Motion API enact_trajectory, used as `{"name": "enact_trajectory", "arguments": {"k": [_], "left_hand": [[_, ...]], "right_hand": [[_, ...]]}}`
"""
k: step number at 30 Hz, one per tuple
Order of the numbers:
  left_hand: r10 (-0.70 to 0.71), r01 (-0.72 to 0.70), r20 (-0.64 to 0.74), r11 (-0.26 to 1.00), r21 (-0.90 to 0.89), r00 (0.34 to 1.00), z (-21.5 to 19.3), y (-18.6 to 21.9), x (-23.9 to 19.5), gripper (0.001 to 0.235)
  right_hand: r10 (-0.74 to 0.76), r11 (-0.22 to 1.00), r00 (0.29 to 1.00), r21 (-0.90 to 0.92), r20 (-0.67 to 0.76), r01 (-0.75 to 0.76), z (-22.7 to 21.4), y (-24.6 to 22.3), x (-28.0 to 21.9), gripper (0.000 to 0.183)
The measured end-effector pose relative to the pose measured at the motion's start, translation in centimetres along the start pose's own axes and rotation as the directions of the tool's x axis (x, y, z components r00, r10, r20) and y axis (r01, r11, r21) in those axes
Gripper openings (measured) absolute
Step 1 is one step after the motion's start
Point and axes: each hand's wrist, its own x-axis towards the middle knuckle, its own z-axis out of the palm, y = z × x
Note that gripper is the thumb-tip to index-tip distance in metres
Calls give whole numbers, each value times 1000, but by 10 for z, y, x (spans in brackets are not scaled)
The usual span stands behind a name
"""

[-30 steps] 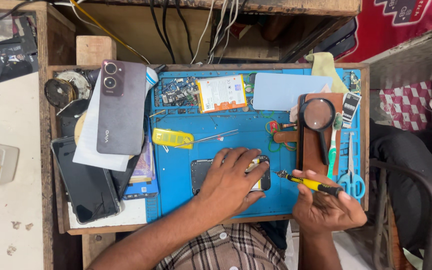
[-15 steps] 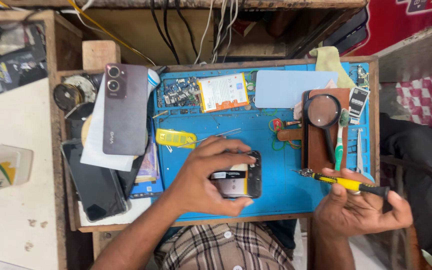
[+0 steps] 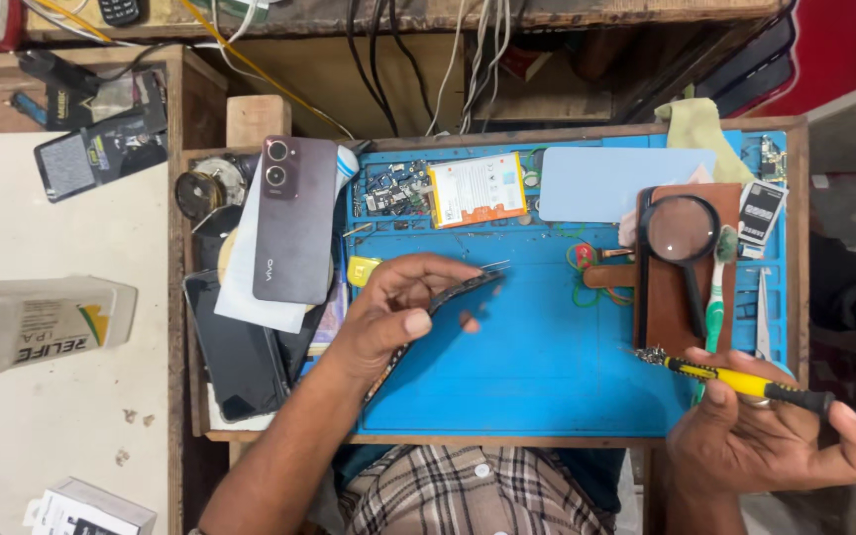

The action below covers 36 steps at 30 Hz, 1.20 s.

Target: The person uses a yellow-handled screwdriver to remove and reinsert screws on a disassembled smartphone, then briefly powers on the device to check the screen. They continue adjusting internal components and handling the phone casing and a blue plastic tray on a cluttered workbench.

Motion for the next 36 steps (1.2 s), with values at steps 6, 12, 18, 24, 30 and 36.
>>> {"name": "enact_trajectory", "arguments": {"k": [6, 12, 18, 24, 30, 36], "left_hand": [[-117, 122, 37, 902, -414, 992, 15, -16, 4, 77], [-168, 191, 96, 769, -610, 981, 18, -27, 7, 76], [-117, 110, 6, 911, -397, 993, 25, -26, 7, 76], [232, -248, 162, 411, 877, 959, 65, -32, -1, 60], [226, -310, 303, -5, 951, 926, 79, -50, 10, 63], [121, -277, 297, -161, 947, 947, 75, -67, 9, 60]], "right_hand": [[37, 999, 998, 24, -45, -36, 4, -4, -4, 58], [62, 998, 995, 34, -81, -60, 9, 1, -11, 61], [80, 988, 985, 142, -152, -58, 7, 21, -22, 65], [46, 995, 992, 98, -113, -35, -7, 13, -19, 67], [21, 998, 999, 55, -44, -18, 17, -18, -1, 52], [-81, 996, 997, 43, 5, 81, 37, -30, 6, 50]]}}
